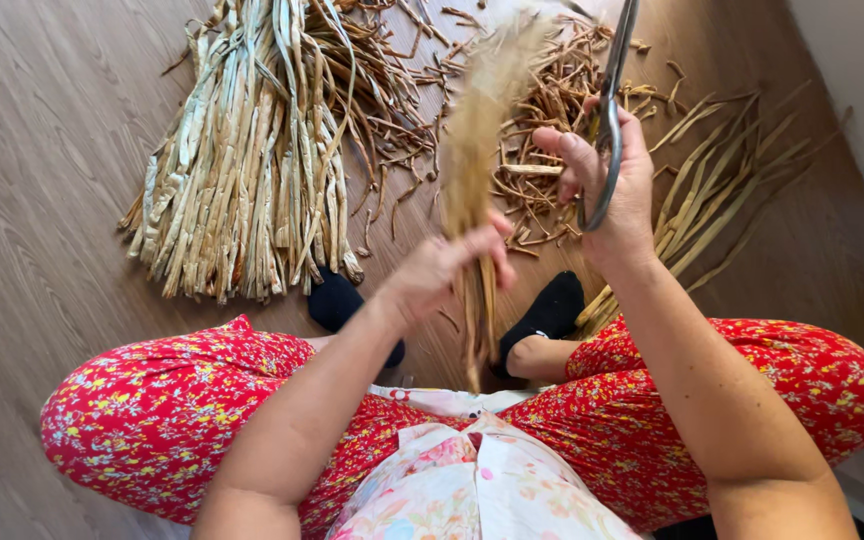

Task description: The person sits on a wooden floor and uses scissors to cut a bundle of dried, light-brown plant stems into smaller pieces. The cut pieces fall onto the floor, forming a growing pile of debris next to the uncut bundle.

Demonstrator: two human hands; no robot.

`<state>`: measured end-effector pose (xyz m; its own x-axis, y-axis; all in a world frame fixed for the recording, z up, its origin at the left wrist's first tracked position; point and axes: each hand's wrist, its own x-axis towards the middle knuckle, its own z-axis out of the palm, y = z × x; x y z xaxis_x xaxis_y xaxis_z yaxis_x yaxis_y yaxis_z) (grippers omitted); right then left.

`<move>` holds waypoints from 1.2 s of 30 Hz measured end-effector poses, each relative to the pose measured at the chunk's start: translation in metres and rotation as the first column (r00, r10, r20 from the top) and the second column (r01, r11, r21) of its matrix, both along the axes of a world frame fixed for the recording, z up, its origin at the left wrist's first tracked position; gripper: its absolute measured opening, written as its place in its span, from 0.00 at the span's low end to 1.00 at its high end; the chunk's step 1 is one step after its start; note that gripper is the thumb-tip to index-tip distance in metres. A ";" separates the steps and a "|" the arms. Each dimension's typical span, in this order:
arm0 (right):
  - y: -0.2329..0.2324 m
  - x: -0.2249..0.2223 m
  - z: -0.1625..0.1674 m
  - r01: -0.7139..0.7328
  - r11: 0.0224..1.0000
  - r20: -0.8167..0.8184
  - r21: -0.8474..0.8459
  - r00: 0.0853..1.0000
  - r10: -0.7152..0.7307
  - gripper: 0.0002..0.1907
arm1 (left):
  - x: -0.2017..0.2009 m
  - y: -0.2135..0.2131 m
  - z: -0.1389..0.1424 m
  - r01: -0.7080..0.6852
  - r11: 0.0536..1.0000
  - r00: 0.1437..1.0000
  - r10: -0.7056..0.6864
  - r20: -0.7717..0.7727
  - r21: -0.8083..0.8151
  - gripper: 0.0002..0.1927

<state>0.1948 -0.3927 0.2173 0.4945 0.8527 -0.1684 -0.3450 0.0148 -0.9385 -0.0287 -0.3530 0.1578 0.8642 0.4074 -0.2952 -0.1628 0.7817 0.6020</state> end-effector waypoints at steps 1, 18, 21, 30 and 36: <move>-0.002 -0.002 0.001 -0.014 1.000 0.003 -0.010 1.000 0.014 0.22 | -0.004 0.012 0.003 -0.077 0.995 0.994 0.082 0.077 -0.064 0.19; -0.026 -0.059 -0.017 -0.394 0.912 0.042 -0.112 0.915 0.401 0.34 | -0.024 0.060 0.006 -0.526 0.826 0.843 0.538 0.005 -0.202 0.21; -0.025 -0.057 -0.018 -0.355 0.888 0.045 -0.294 0.923 0.383 0.33 | -0.024 0.057 0.009 -0.505 0.845 0.857 0.515 0.014 -0.175 0.21; -0.016 -0.070 -0.022 -0.430 0.873 0.114 -0.230 0.879 0.463 0.34 | -0.009 0.051 0.011 -0.603 0.796 0.797 0.604 -0.011 -0.053 0.17; -0.020 -0.056 -0.012 -0.508 0.820 -0.109 -0.265 0.860 0.498 0.33 | -0.024 0.070 0.012 -0.628 0.768 0.778 0.617 -0.120 -0.125 0.19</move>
<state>0.1390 -0.4127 0.2052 -0.0004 0.8975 -0.4411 -0.2638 -0.4256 -0.8656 -0.0531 -0.2830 0.1697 0.4120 0.7950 -0.4452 -0.6087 0.6037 0.5148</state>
